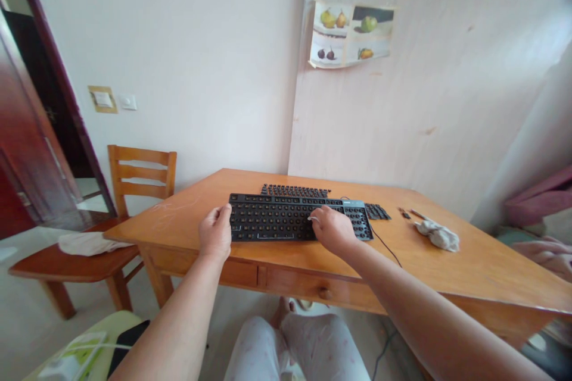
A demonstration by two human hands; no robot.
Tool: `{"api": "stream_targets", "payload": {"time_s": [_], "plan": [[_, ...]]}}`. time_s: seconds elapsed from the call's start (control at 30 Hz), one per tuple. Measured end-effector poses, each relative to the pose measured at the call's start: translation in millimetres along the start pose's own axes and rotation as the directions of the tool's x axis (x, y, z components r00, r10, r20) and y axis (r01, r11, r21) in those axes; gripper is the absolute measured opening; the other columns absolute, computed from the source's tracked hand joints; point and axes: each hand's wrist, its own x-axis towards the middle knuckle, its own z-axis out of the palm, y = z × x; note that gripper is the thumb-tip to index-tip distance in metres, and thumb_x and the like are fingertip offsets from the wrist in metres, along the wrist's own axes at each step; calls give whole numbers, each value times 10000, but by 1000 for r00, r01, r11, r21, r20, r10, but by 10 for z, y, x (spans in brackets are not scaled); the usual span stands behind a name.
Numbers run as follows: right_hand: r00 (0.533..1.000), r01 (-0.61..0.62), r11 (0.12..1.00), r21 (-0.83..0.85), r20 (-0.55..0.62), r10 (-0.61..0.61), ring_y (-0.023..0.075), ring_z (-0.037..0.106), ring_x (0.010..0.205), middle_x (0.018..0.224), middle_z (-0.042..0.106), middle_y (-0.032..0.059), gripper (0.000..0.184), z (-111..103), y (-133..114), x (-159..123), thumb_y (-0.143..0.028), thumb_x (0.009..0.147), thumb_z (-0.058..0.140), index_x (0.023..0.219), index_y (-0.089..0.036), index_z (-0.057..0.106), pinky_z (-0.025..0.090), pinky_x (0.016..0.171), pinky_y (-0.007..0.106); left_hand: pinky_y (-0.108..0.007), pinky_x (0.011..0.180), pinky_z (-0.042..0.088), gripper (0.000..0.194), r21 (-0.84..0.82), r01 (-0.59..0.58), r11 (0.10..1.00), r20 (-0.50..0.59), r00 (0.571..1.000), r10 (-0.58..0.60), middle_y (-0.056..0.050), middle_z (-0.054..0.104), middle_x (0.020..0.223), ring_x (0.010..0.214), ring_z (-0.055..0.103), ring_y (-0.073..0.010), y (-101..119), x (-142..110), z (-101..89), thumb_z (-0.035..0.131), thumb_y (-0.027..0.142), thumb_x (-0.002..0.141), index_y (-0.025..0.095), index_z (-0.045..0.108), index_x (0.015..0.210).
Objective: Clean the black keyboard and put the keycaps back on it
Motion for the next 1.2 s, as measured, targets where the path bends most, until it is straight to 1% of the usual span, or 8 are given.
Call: {"api": "stream_targets", "payload": {"time_s": [0.13,0.23,0.3,0.5,0.67,0.8,1.1,1.2], "plan": [[1000,25,999,27,-5,-25,188,620,887,1009,650,66,318,32,-252,56,-288,943,357,1025,-224,657,403,714,281,-205,576,362,339,-12,1,1000,14,1000,-1,39,512,616,600,426,-99,-11,1,-4,653,477,739,139,630,713],[999,51,998,39,-6,-50,184,617,881,1004,647,62,311,31,-364,86,-286,941,355,1016,-227,651,398,708,278,-205,578,363,343,-8,1,1000,12,1000,-1,39,513,610,597,426,-98,-8,-1,-6,652,481,737,140,629,705],[999,52,998,24,6,-52,184,615,880,1004,643,68,323,16,-367,82,-296,947,342,1023,-226,647,396,703,278,-204,579,363,342,-5,3,1000,15,1000,-3,37,519,613,597,428,-99,-3,-6,-4,647,481,739,141,632,708],[999,0,999,-40,36,2,195,627,885,1014,648,70,306,-49,-226,19,-296,941,361,1039,-229,643,399,671,281,-205,564,359,341,8,1,1000,64,998,-2,36,521,607,584,423,-103,19,-38,12,627,490,751,151,632,717],[1000,-24,999,-36,19,25,204,637,887,1014,660,82,324,-17,-296,54,-309,951,349,1013,-215,652,412,690,285,-203,549,347,340,18,-1,1000,60,998,0,40,486,599,583,412,-100,44,-49,9,627,486,757,153,611,692],[1000,-23,1000,-9,-9,23,201,641,859,998,664,85,325,23,-460,114,-311,952,346,989,-204,650,416,690,281,-203,533,333,345,15,5,1000,44,999,-6,45,457,582,571,393,-97,51,-46,5,620,487,762,154,597,673],[997,82,996,43,-3,-82,204,635,858,987,654,93,344,-28,-1014,201,-323,960,315,953,-198,635,432,696,295,-207,549,350,373,26,21,999,53,998,-22,30,487,595,588,414,-105,64,-56,8,594,509,774,149,604,678],[992,125,990,72,-22,-124,203,633,869,978,655,84,349,-29,-1129,211,-326,964,311,967,-208,639,432,700,294,-206,547,348,382,29,24,999,64,998,-26,26,495,604,594,418,-107,65,-61,-4,590,520,777,150,597,683]]}}
